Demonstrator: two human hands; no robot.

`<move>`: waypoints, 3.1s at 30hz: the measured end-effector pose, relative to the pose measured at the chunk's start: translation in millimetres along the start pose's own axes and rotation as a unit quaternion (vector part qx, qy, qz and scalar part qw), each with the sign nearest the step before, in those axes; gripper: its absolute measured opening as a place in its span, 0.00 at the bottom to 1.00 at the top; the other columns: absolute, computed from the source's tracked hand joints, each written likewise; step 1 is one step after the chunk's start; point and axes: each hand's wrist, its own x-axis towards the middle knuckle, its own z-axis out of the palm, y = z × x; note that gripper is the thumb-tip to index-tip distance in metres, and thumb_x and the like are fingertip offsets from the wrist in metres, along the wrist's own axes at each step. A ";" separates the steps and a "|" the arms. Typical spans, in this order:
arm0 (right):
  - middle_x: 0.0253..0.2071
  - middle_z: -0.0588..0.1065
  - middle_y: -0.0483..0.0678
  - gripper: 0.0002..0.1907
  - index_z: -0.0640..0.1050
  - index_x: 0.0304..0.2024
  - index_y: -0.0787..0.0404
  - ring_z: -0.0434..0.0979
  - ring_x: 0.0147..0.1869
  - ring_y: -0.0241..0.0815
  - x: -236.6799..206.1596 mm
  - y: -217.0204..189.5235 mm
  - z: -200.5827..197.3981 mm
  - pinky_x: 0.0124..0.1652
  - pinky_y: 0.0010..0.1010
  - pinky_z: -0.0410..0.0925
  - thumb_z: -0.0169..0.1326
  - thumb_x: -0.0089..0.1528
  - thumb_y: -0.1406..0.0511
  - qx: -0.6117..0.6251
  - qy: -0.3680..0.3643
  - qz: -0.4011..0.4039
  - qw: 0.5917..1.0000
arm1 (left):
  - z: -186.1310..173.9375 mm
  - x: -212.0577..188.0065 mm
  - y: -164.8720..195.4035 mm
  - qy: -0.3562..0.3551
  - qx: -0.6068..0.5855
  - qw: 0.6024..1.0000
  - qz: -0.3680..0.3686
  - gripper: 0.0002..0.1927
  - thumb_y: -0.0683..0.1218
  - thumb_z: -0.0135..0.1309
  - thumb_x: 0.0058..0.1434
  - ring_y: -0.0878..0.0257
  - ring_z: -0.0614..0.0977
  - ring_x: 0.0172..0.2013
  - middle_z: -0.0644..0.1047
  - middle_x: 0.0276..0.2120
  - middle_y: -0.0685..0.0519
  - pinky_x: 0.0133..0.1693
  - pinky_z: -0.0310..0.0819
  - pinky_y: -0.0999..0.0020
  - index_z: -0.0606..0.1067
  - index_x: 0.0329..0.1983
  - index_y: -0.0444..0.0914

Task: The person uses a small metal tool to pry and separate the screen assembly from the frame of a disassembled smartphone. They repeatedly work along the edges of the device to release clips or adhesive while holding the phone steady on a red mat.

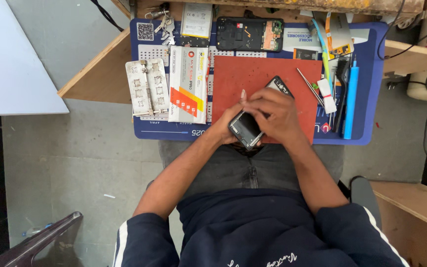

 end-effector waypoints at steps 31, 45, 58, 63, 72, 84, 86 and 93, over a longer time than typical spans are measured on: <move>0.39 0.78 0.48 0.08 0.84 0.38 0.61 0.81 0.42 0.45 -2.3 -3.7 4.3 0.39 0.32 0.73 0.62 0.57 0.75 0.014 0.033 0.081 0.996 | -0.3 0.7 3.6 -0.059 0.018 0.998 -0.016 0.42 0.74 0.31 0.71 0.44 0.86 0.37 0.78 0.44 0.32 0.36 0.86 0.48 0.66 0.63 0.34; 0.39 0.79 0.44 0.11 0.83 0.36 0.58 0.81 0.42 0.45 2.3 -22.3 9.5 0.40 0.34 0.74 0.59 0.52 0.75 -0.039 -0.043 -0.029 0.998 | -37.2 13.0 -14.3 0.017 -0.027 0.999 0.034 0.26 0.57 0.41 0.82 0.47 0.84 0.46 0.77 0.49 0.33 0.42 0.84 0.52 0.68 0.59 0.27; 0.40 0.78 0.44 0.11 0.84 0.38 0.56 0.82 0.44 0.45 11.3 -28.1 0.9 0.42 0.34 0.74 0.59 0.55 0.74 -0.106 -0.006 0.012 0.994 | -16.9 5.7 0.4 0.015 -0.041 0.998 -0.033 0.33 0.66 0.36 0.71 0.49 0.86 0.40 0.78 0.45 0.40 0.35 0.88 0.48 0.71 0.56 0.35; 0.42 0.79 0.45 0.10 0.83 0.37 0.58 0.81 0.44 0.45 5.2 -30.7 4.4 0.42 0.34 0.75 0.59 0.53 0.73 -0.076 -0.031 -0.020 0.996 | -25.5 10.1 -3.8 0.020 -0.073 0.997 0.002 0.33 0.64 0.38 0.83 0.49 0.85 0.43 0.79 0.47 0.37 0.40 0.86 0.53 0.70 0.63 0.29; 0.42 0.79 0.45 0.05 0.82 0.38 0.58 0.82 0.45 0.45 12.5 -36.5 1.8 0.42 0.33 0.75 0.62 0.59 0.70 -0.065 0.001 0.016 0.998 | -26.8 9.1 -6.0 0.032 0.001 0.999 -0.029 0.27 0.62 0.37 0.66 0.51 0.86 0.35 0.80 0.40 0.42 0.32 0.88 0.51 0.71 0.52 0.37; 0.42 0.78 0.45 0.06 0.82 0.35 0.59 0.83 0.46 0.44 3.7 -34.3 7.7 0.44 0.32 0.75 0.60 0.57 0.73 -0.029 0.009 0.039 0.999 | -27.7 9.8 -4.9 -0.004 -0.017 1.000 -0.015 0.30 0.64 0.37 0.72 0.49 0.86 0.38 0.79 0.43 0.38 0.33 0.87 0.49 0.69 0.60 0.35; 0.40 0.78 0.46 0.07 0.83 0.35 0.59 0.82 0.44 0.46 3.7 -35.7 10.0 0.41 0.33 0.74 0.61 0.54 0.73 -0.056 -0.006 0.012 0.998 | -23.4 9.6 -3.7 0.020 -0.072 0.997 -0.008 0.31 0.63 0.37 0.80 0.47 0.85 0.43 0.77 0.47 0.34 0.42 0.87 0.49 0.66 0.61 0.29; 0.40 0.78 0.44 0.05 0.83 0.37 0.59 0.82 0.43 0.43 8.5 -8.5 -3.9 0.40 0.32 0.74 0.63 0.59 0.72 -0.046 0.014 0.049 0.998 | -16.5 3.0 2.2 -0.092 -0.017 0.995 -0.027 0.36 0.67 0.34 0.76 0.42 0.86 0.41 0.78 0.47 0.32 0.38 0.86 0.47 0.67 0.62 0.31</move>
